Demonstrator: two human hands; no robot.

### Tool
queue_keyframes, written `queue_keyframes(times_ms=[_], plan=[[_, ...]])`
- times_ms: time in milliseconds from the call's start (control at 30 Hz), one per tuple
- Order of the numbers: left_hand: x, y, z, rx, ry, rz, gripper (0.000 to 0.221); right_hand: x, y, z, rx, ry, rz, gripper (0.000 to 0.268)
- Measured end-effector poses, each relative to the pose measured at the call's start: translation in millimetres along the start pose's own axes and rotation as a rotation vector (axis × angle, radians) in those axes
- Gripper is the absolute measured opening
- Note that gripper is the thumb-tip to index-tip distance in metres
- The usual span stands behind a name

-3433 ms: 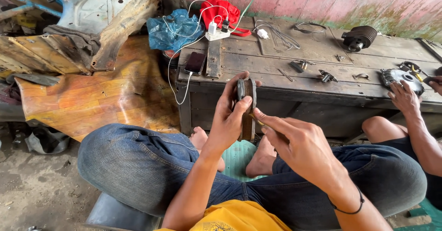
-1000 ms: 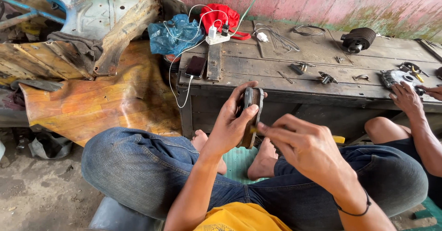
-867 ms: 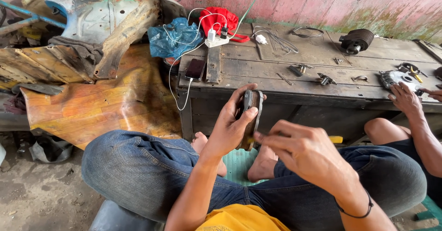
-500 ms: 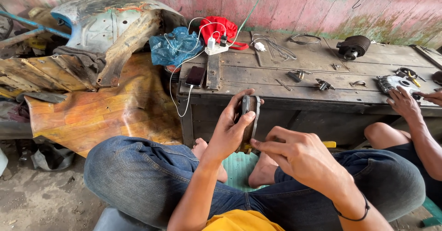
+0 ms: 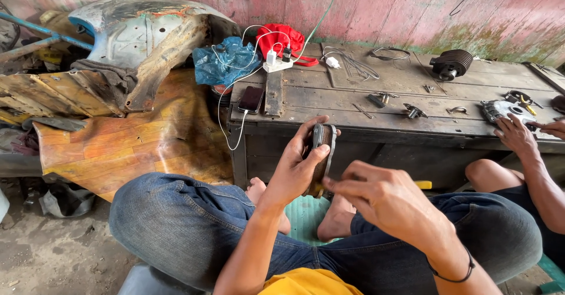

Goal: The person uses a small yellow-handled tool to scrape and clean the interior and exterior surfaces of a metal mechanical part. They rotate the part to access different areas and continue scraping until the end of the clip.

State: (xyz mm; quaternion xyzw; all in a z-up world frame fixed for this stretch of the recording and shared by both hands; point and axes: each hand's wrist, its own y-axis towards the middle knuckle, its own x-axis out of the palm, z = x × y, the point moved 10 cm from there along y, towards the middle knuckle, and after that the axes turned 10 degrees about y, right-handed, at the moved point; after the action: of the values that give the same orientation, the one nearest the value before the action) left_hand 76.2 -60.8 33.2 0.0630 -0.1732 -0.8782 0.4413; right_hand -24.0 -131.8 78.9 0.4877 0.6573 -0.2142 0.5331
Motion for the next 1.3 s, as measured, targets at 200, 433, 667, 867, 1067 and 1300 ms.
queue_keyframes(times_ms=[200, 433, 667, 867, 1067, 1300], plan=[[-1.4, -2.8, 6.0, 0.012, -0.017, -0.001, 0.052, -10.2, -2.0, 1.9, -0.014, -0.014, 0.161, 0.034], [-0.9, 0.3, 0.4, 0.016, -0.039, 0.011, 0.05, -1.5, -1.0, 1.3, 0.005, -0.013, 0.029, 0.035], [0.8, -2.4, 7.5, 0.0, 0.004, -0.035, 0.052, -0.6, -0.8, 5.2, 0.005, -0.063, 0.052, 0.032], [-0.9, 0.6, -2.4, -0.015, 0.0, -0.001, 0.05, -2.9, 0.6, -3.9, -0.043, -0.046, 0.073, 0.027], [-3.4, 3.1, -13.2, 0.043, -0.058, -0.011, 0.048, -15.9, -2.7, -0.6, -0.078, -0.045, 0.212, 0.023], [-3.7, 3.9, -6.7, 0.116, -0.059, -0.01, 0.049, -20.2, -4.5, -8.1, -0.131, -0.048, 0.248, 0.018]])
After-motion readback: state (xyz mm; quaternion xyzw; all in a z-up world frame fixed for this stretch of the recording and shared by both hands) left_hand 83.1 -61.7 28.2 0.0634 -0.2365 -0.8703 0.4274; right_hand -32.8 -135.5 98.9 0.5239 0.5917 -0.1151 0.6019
